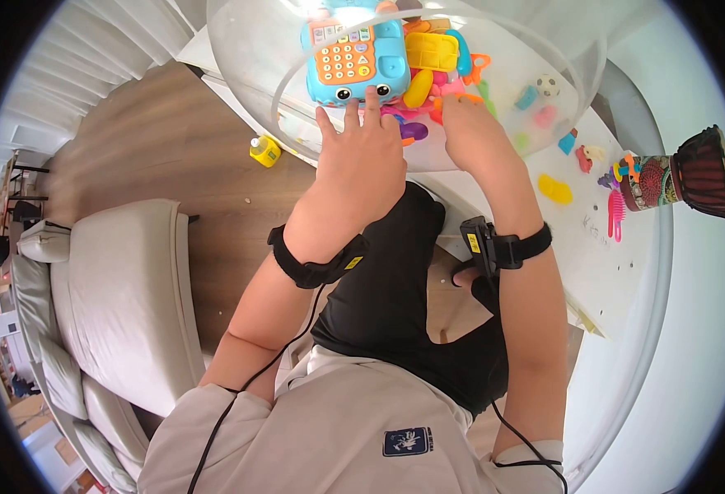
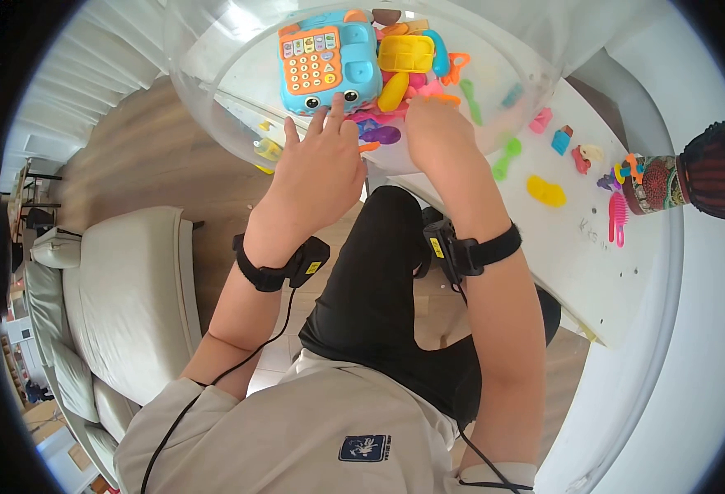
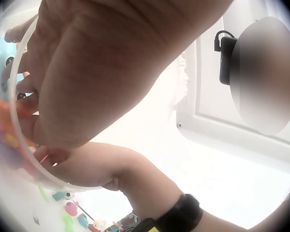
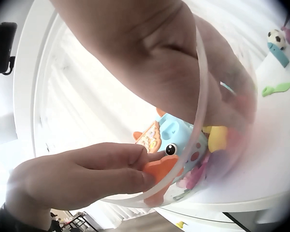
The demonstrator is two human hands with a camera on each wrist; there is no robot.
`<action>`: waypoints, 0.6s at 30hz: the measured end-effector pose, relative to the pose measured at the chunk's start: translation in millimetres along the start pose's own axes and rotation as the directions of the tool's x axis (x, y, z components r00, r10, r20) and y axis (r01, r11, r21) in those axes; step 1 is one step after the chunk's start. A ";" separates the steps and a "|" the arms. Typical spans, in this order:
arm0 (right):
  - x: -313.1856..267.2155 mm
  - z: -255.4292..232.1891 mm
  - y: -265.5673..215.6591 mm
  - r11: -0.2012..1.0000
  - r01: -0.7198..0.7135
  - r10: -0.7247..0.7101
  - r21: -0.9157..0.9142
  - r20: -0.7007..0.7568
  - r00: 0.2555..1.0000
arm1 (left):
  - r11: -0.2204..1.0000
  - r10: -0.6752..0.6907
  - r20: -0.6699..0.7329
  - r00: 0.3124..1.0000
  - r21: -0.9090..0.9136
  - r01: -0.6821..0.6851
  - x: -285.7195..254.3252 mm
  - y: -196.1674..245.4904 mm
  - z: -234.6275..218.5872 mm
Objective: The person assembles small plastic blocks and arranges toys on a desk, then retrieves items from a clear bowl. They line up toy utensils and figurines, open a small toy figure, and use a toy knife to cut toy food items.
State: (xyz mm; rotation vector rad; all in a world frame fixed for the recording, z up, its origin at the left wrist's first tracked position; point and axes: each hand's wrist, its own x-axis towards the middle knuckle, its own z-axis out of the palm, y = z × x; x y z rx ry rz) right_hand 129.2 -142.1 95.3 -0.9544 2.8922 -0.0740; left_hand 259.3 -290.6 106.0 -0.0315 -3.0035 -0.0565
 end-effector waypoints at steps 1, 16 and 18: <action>-0.2 3.7 1.2 1.000 -0.001 0.001 0.000 0.000 1.000 | 1.000 -0.023 0.006 1.000 -0.017 0.023 0.2 0.8 2.3; -3.8 16.1 6.6 0.955 0.206 -0.243 -0.215 -0.164 0.956 | 0.990 -0.096 -0.084 0.992 0.091 0.103 4.7 10.1 25.8; -3.3 16.4 3.8 0.962 0.255 -0.259 -0.095 -0.033 0.965 | 0.992 -0.081 -0.063 0.995 0.089 0.086 6.2 8.6 19.6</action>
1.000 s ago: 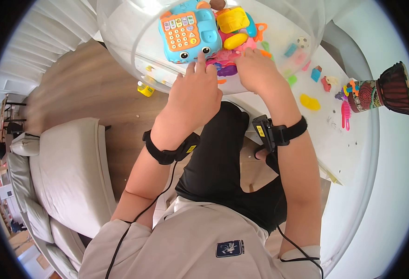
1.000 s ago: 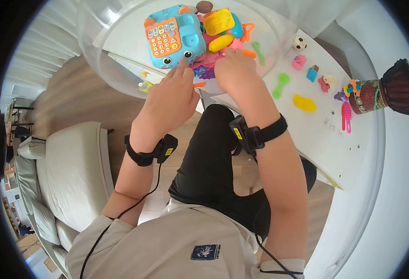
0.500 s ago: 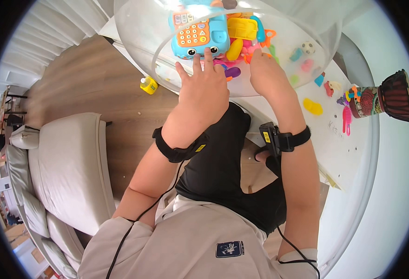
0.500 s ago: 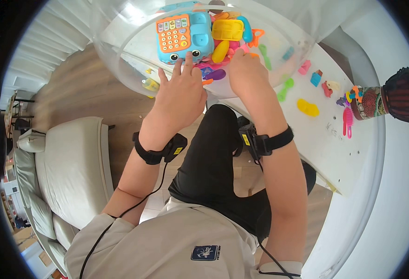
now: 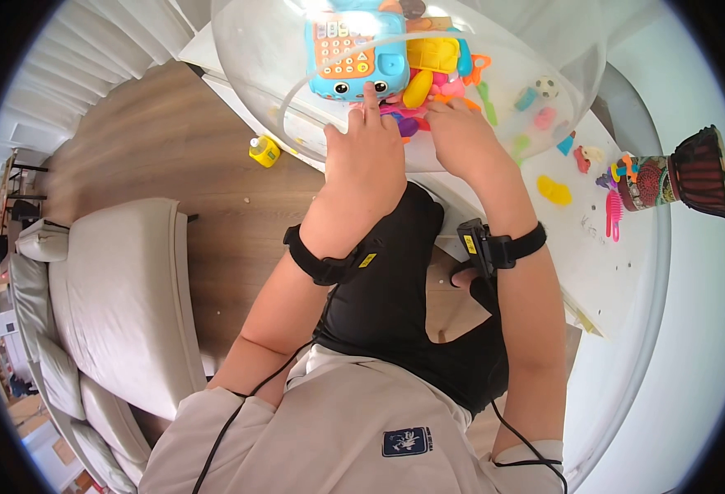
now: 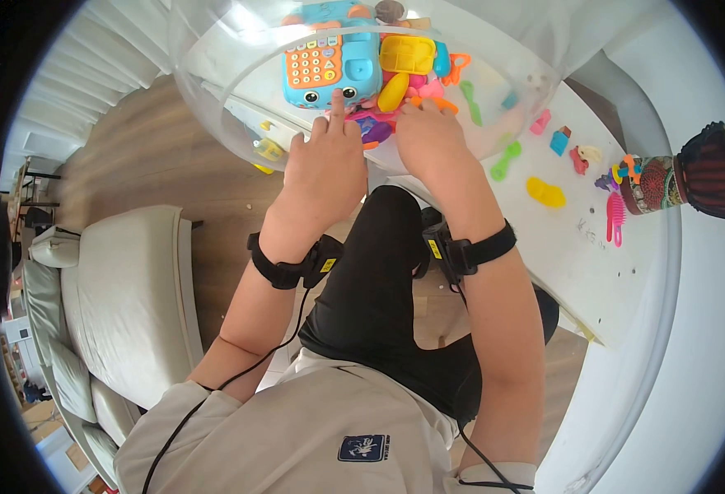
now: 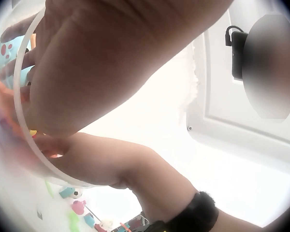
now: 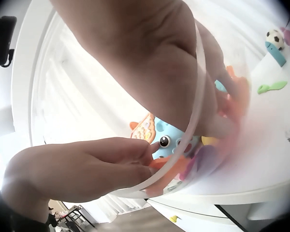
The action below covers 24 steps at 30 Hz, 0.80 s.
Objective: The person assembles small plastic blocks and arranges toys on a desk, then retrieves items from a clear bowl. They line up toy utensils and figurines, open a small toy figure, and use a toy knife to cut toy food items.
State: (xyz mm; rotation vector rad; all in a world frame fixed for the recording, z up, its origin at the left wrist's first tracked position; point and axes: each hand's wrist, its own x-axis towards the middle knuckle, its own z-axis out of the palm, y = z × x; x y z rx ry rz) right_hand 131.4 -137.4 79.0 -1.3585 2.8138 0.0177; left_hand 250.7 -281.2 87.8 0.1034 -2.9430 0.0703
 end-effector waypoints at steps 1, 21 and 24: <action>1.4 -0.3 -0.8 1.000 -0.002 0.002 0.000 -0.002 1.000 | 0.999 -0.017 0.066 0.998 -0.027 0.019 1.8 -1.4 -5.1; 7.0 -28.1 -11.2 0.997 -0.069 0.070 0.019 -0.107 0.992 | 0.999 -0.013 0.151 0.988 -0.049 0.021 3.0 -9.4 -10.7; 17.3 -24.2 5.0 0.796 -0.190 0.317 0.574 -0.128 0.940 | 0.998 -0.022 0.147 0.989 -0.056 0.030 1.3 -6.2 -7.1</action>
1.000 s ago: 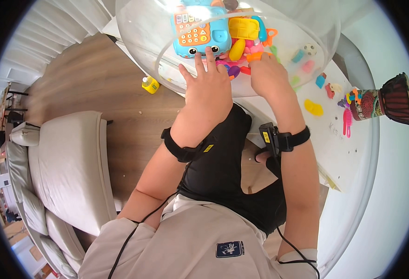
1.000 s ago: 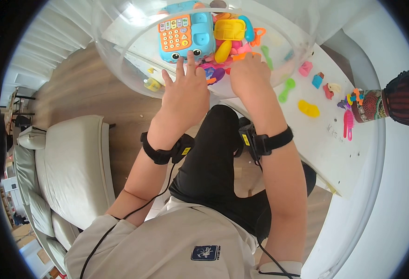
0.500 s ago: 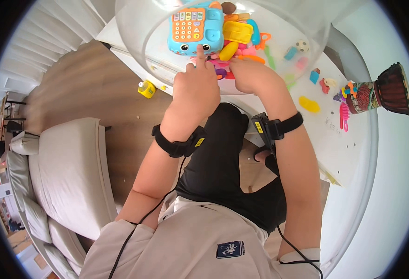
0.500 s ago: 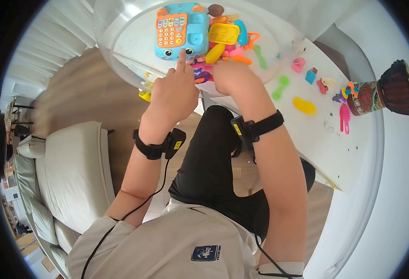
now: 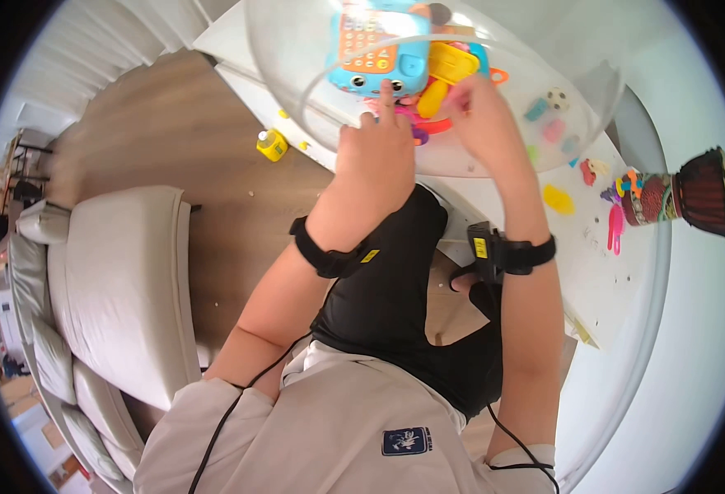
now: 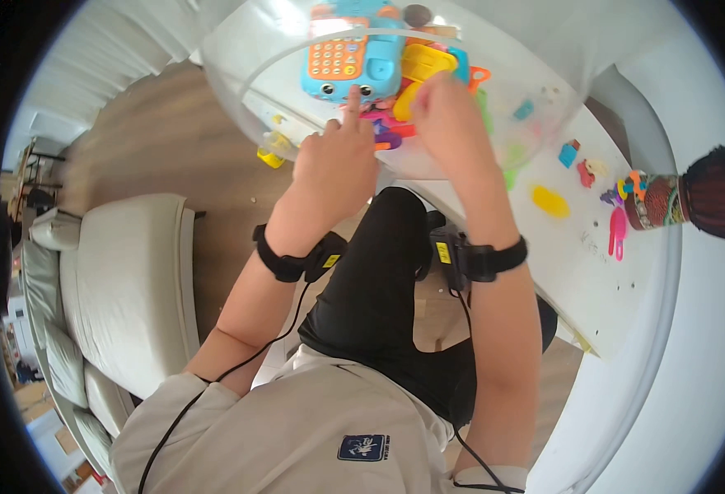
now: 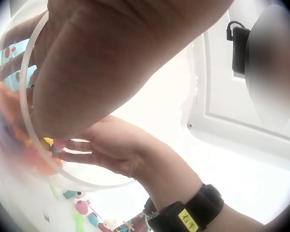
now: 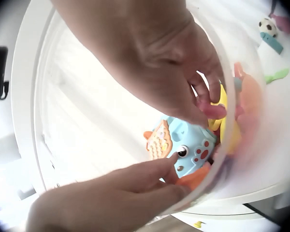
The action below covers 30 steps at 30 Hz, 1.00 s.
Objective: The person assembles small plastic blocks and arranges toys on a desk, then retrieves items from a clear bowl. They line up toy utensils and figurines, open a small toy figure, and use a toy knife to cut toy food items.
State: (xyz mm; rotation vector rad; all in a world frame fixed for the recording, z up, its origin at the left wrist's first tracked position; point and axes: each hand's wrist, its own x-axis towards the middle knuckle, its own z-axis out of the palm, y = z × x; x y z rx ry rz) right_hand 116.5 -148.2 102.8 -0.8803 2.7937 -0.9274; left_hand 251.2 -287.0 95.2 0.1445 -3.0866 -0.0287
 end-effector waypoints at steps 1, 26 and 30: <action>1.5 -0.5 1.8 1.000 0.017 -0.018 0.007 0.016 1.000 | 0.999 0.001 -0.050 0.999 0.042 0.001 -0.2 2.1 2.0; -5.7 -5.5 -13.0 0.952 -0.096 0.132 -0.290 0.107 0.985 | 0.997 -0.048 0.000 0.999 -0.068 0.048 6.7 10.0 5.9; -7.2 -12.4 -20.3 0.890 -0.061 0.158 -0.452 0.179 0.971 | 1.000 -0.018 -0.138 0.990 0.021 0.021 2.3 10.7 8.3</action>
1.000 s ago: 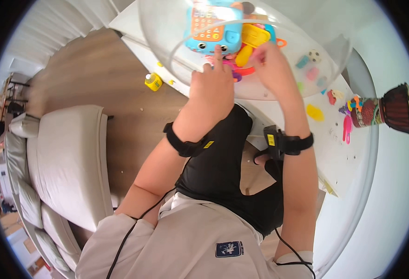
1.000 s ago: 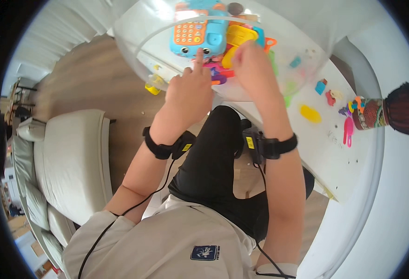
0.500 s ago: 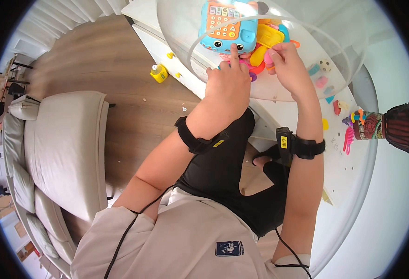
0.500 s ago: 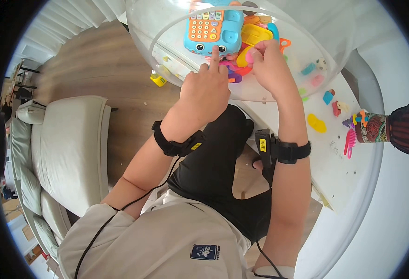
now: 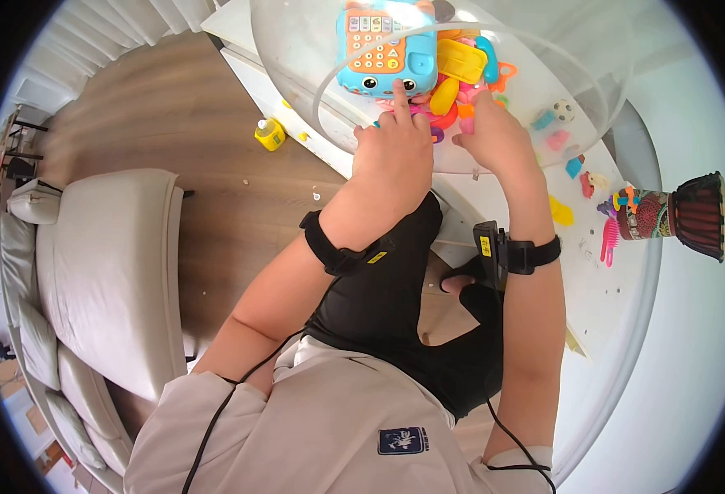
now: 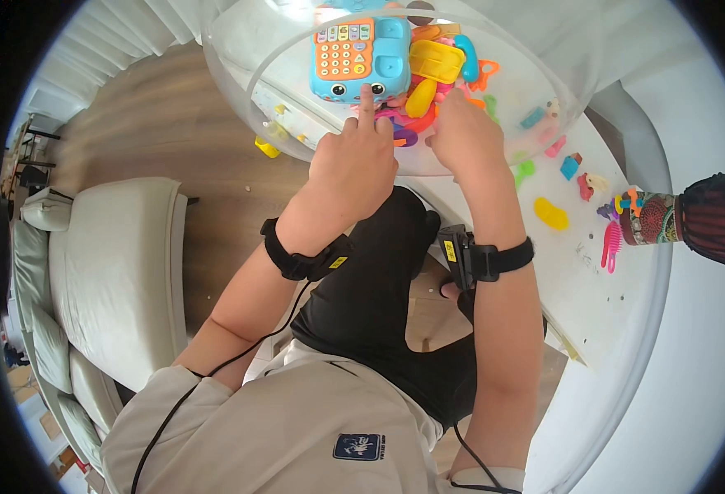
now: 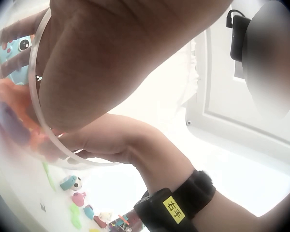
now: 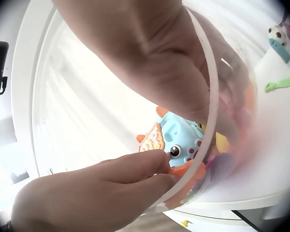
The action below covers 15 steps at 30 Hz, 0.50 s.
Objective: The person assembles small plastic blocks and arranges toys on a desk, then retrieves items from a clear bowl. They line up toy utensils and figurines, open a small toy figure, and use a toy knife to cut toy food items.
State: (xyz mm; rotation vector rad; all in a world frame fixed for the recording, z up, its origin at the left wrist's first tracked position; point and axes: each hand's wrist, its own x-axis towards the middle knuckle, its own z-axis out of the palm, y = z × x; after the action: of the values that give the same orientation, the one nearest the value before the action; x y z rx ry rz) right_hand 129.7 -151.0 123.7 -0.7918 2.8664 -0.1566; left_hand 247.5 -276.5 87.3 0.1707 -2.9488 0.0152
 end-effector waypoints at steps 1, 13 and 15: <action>2.3 4.3 4.9 1.000 -0.001 0.001 -0.001 0.000 1.000 | 1.000 0.000 0.000 1.000 -0.001 0.000 0.0 0.5 0.6; -2.1 -2.2 -0.1 0.664 0.273 -0.220 0.696 -0.168 0.961 | 0.998 0.017 -0.015 1.000 0.059 -0.016 1.9 -1.7 0.2; -11.4 -10.2 -8.2 0.752 0.258 -0.166 0.607 -0.204 0.965 | 0.998 -0.010 0.152 0.988 -0.059 0.019 4.6 -1.9 -5.4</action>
State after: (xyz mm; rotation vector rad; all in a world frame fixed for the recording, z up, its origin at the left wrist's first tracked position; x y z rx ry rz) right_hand 141.6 -151.6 136.4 -0.9662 2.5341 -1.1765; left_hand 244.3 -278.8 93.5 0.1924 -3.0944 -0.0932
